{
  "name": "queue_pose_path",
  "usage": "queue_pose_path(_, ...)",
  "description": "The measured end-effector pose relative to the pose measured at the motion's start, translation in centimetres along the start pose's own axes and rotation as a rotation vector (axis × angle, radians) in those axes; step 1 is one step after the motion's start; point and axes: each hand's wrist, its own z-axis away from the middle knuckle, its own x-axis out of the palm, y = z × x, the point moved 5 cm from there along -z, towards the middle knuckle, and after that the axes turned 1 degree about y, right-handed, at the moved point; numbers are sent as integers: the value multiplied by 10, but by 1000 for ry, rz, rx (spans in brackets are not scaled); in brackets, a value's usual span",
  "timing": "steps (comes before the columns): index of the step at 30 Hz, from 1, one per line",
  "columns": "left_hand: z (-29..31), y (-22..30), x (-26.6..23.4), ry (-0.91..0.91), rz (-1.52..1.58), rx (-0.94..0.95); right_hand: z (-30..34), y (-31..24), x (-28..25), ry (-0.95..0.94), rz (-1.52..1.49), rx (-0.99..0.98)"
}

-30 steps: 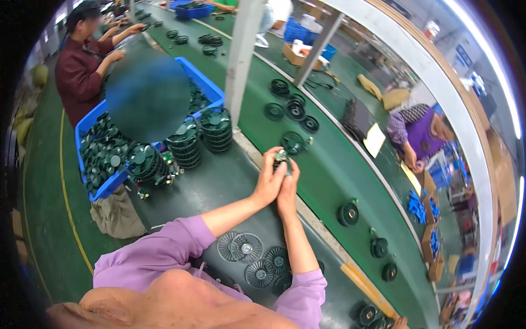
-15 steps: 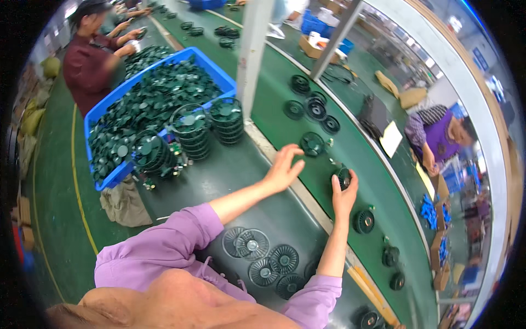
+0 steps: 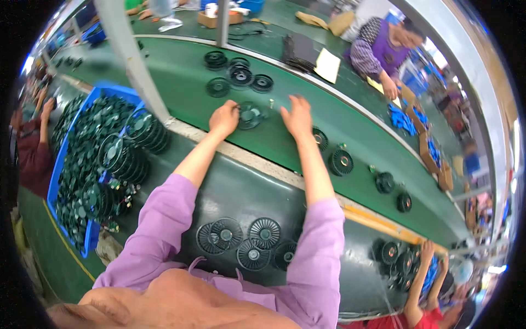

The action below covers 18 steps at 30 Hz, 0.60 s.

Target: The person assembles mini fan housings by picking up fan components from the table and conveyor belt, snapping the grilles together by hand, and placing the assembled units back onto the conveyor belt.

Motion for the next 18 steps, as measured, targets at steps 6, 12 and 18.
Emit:
queue_pose_path(6,28,-26,-15,118,417,85,-50,-8,72,-106,-18,33)
queue_pose_path(12,55,-31,-27,-187,1436,-419,-38,-16,79,-105,134,3)
queue_pose_path(18,72,-24,-39,-286,1873,-574,-1,-32,27,-209,-153,38)
